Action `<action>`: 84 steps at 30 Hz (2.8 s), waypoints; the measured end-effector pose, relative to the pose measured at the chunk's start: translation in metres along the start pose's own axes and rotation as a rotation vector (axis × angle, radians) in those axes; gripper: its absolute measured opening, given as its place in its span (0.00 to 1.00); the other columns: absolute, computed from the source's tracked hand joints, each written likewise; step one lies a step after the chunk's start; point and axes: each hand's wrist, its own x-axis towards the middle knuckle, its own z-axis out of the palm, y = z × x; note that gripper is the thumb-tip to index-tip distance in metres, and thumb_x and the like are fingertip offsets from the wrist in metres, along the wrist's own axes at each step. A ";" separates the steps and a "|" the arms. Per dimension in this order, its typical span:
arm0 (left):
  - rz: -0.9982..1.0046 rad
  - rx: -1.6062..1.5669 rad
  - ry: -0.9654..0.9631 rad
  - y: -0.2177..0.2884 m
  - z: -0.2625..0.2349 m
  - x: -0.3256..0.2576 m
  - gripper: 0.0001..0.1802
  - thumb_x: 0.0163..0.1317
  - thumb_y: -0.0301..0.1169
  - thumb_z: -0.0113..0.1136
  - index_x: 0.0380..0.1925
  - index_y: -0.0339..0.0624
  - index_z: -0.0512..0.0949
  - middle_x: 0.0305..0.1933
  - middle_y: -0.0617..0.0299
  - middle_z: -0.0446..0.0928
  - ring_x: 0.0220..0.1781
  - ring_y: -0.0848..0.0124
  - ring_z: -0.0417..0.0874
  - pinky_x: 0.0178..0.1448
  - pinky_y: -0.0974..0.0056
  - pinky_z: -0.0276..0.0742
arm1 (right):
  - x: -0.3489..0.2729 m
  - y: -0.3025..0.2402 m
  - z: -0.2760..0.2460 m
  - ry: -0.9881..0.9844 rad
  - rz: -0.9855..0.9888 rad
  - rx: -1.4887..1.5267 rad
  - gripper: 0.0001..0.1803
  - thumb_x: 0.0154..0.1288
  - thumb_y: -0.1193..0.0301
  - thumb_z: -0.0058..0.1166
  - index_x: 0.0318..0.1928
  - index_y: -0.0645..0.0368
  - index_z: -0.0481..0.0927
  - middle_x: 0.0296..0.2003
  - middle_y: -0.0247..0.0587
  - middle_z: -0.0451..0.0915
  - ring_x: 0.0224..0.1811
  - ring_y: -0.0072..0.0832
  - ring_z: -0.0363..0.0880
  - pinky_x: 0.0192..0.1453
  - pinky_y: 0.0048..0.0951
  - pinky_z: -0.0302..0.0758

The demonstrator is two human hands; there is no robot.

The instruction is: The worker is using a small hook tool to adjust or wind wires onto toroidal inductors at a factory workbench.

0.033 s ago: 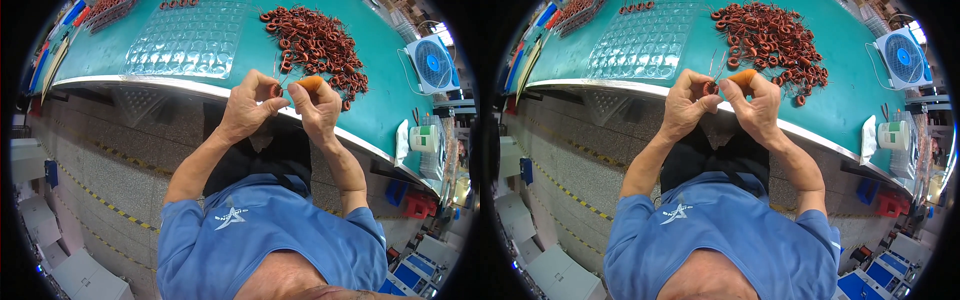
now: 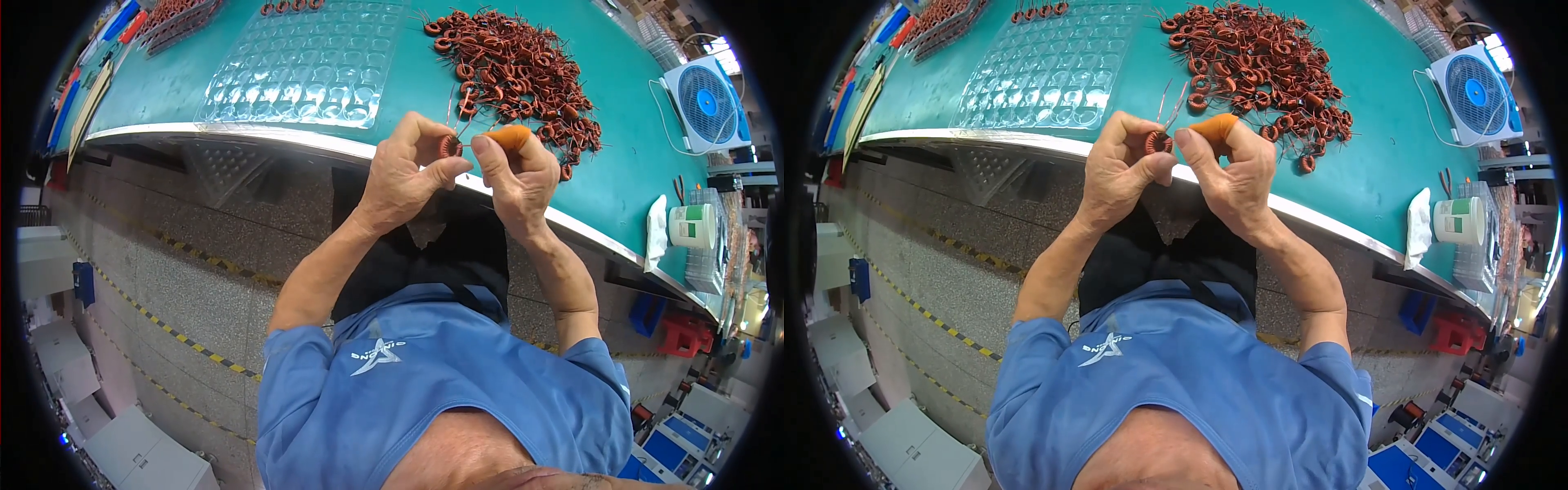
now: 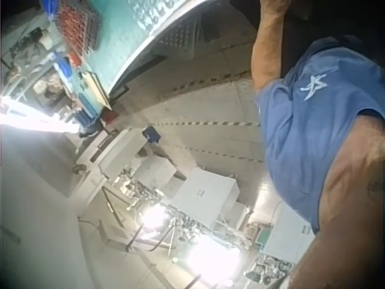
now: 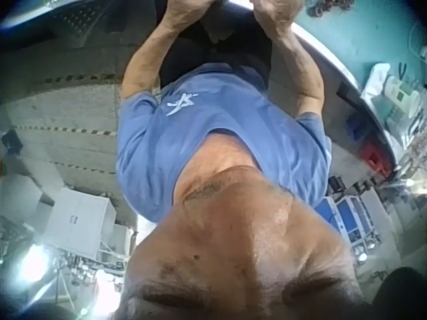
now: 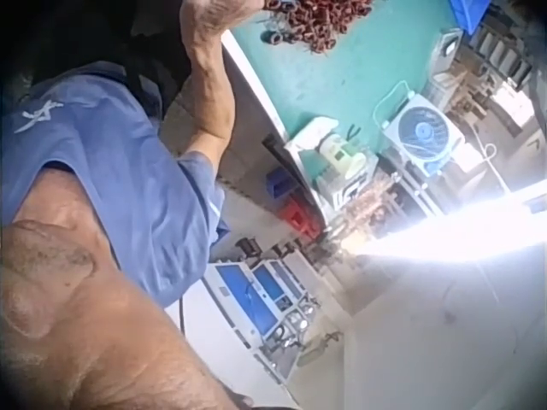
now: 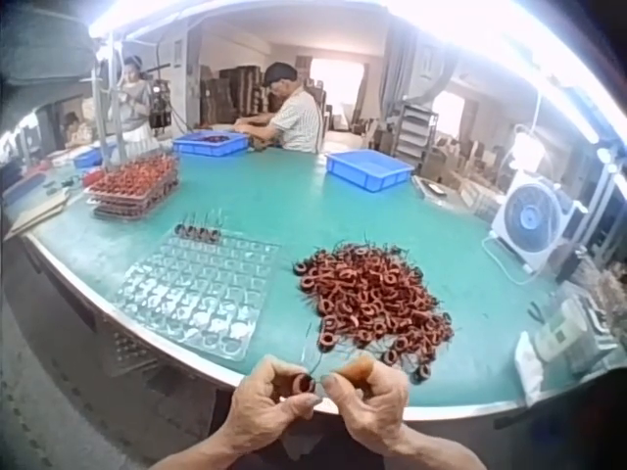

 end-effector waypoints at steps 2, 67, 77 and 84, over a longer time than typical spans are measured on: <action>0.033 -0.135 -0.019 0.002 0.001 -0.001 0.19 0.61 0.32 0.67 0.44 0.38 0.69 0.32 0.61 0.77 0.31 0.76 0.80 0.35 0.70 0.77 | -0.001 -0.003 0.004 0.078 -0.037 0.021 0.13 0.64 0.67 0.63 0.32 0.65 0.80 0.20 0.32 0.79 0.20 0.13 0.73 0.23 0.17 0.66; 0.149 0.352 0.193 -0.005 -0.054 0.023 0.16 0.68 0.22 0.52 0.54 0.34 0.66 0.33 0.56 0.78 0.28 0.75 0.80 0.32 0.71 0.77 | 0.314 0.065 0.161 -0.381 -0.207 -0.241 0.12 0.66 0.70 0.56 0.44 0.66 0.81 0.30 0.40 0.84 0.30 0.21 0.82 0.35 0.24 0.79; 0.222 0.436 0.205 -0.005 -0.057 0.026 0.10 0.65 0.21 0.55 0.46 0.34 0.74 0.31 0.58 0.79 0.28 0.74 0.82 0.33 0.70 0.77 | 0.333 0.065 0.143 -0.345 -0.392 -0.480 0.22 0.64 0.63 0.60 0.52 0.65 0.75 0.43 0.48 0.83 0.37 0.31 0.84 0.43 0.31 0.80; 0.218 0.471 0.238 -0.005 -0.055 0.027 0.07 0.66 0.22 0.54 0.43 0.34 0.75 0.29 0.58 0.78 0.27 0.73 0.81 0.31 0.70 0.77 | 0.232 0.022 0.016 -0.603 -0.443 -1.188 0.27 0.61 0.58 0.60 0.56 0.60 0.73 0.48 0.53 0.77 0.51 0.47 0.77 0.53 0.45 0.73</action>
